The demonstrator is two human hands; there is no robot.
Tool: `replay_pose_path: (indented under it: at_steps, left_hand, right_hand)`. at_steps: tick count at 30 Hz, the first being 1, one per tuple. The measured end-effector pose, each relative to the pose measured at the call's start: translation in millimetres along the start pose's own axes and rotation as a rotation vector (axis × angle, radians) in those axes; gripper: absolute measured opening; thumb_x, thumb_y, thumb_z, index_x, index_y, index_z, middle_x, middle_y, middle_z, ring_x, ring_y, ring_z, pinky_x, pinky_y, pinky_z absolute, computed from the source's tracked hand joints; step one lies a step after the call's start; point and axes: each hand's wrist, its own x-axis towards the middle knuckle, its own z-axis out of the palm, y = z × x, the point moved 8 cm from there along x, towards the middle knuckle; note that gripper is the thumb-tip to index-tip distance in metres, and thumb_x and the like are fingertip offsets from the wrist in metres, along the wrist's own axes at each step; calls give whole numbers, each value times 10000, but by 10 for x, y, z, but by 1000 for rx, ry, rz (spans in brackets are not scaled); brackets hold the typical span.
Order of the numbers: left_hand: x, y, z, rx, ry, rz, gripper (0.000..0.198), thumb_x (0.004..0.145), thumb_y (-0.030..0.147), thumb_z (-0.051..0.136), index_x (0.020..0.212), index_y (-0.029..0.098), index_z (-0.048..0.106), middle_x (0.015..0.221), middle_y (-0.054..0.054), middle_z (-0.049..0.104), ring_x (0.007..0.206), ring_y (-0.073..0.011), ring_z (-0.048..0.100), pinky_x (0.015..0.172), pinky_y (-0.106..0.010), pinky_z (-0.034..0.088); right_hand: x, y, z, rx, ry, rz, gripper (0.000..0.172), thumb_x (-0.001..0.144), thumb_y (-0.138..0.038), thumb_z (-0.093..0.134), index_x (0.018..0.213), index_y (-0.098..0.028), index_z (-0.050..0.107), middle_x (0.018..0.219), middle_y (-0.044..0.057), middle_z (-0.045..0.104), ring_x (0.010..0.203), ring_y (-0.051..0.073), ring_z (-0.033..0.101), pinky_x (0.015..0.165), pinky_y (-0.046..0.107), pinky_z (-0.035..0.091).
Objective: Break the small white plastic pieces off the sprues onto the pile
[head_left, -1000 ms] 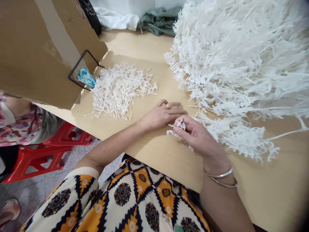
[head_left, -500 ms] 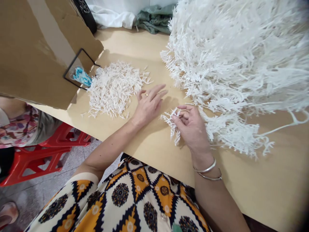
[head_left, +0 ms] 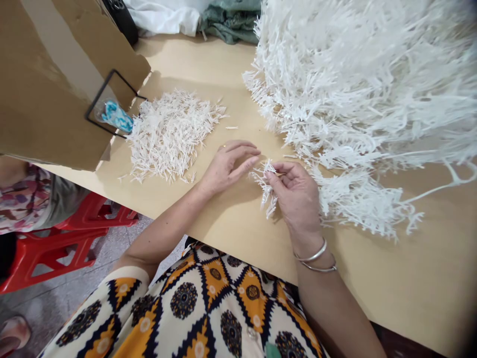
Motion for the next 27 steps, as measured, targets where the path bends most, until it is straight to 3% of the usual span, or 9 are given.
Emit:
replay_pose_path:
  at_steps: [4, 8, 12, 15, 19, 23, 27]
  left_hand:
    - [3, 100, 162, -145, -146, 77, 400, 978, 467, 691, 1292, 218, 682, 1235, -97, 759, 1163, -182, 706, 1065, -344, 539]
    - [-9, 56, 261, -145, -221, 101, 263, 1005, 448, 658, 1112, 223, 743, 1043, -57, 797, 971, -153, 716, 916, -302, 546]
    - [-12, 31, 271, -155, -197, 88, 257, 1005, 442, 661, 998, 191, 718, 959, -52, 782, 873, -137, 692, 853, -291, 516]
    - [-4, 10, 216, -229, -150, 24, 273, 1011, 447, 647, 985, 179, 686, 951, -58, 740, 873, -131, 677, 830, -275, 523]
    - [6, 60, 156, -273, -139, 47, 250, 1027, 424, 620, 981, 181, 658, 969, -61, 691, 919, -136, 657, 866, -284, 531]
    - [-15, 57, 171, -155, -103, 38, 247, 1056, 417, 559, 970, 192, 609, 1005, -75, 662, 961, -154, 633, 867, -296, 520]
    - [-83, 43, 343, 145, -116, -14, 224, 1098, 373, 465, 984, 197, 542, 986, -56, 667, 922, -161, 621, 889, -318, 480]
  right_hand:
    - [3, -13, 29, 6, 1, -2, 398, 761, -301, 816, 1063, -231, 566, 873, -7, 693, 696, 115, 636, 651, 275, 523]
    - [0, -35, 65, -59, -20, -14, 415, 754, -264, 786, 1051, -243, 498, 861, -17, 697, 644, 101, 614, 627, 261, 522]
    - [-19, -33, 80, -162, -10, -45, 392, 776, -254, 744, 1079, -237, 497, 877, -10, 709, 628, 102, 615, 608, 264, 512]
    - [-31, -26, 97, -150, -25, -82, 373, 828, -304, 731, 1140, -223, 544, 999, 44, 748, 768, 142, 704, 691, 298, 561]
    - [-45, -69, 143, -259, -79, -154, 197, 917, -366, 669, 1035, -208, 656, 944, 43, 752, 762, 152, 692, 734, 324, 552]
    - [-38, -144, 162, -345, -107, -203, 131, 949, -328, 606, 922, -204, 641, 786, 6, 684, 674, 135, 615, 677, 300, 483]
    - [-12, -194, 179, -382, -152, -216, 86, 913, -238, 571, 832, -210, 582, 686, -30, 576, 605, 115, 519, 624, 285, 412]
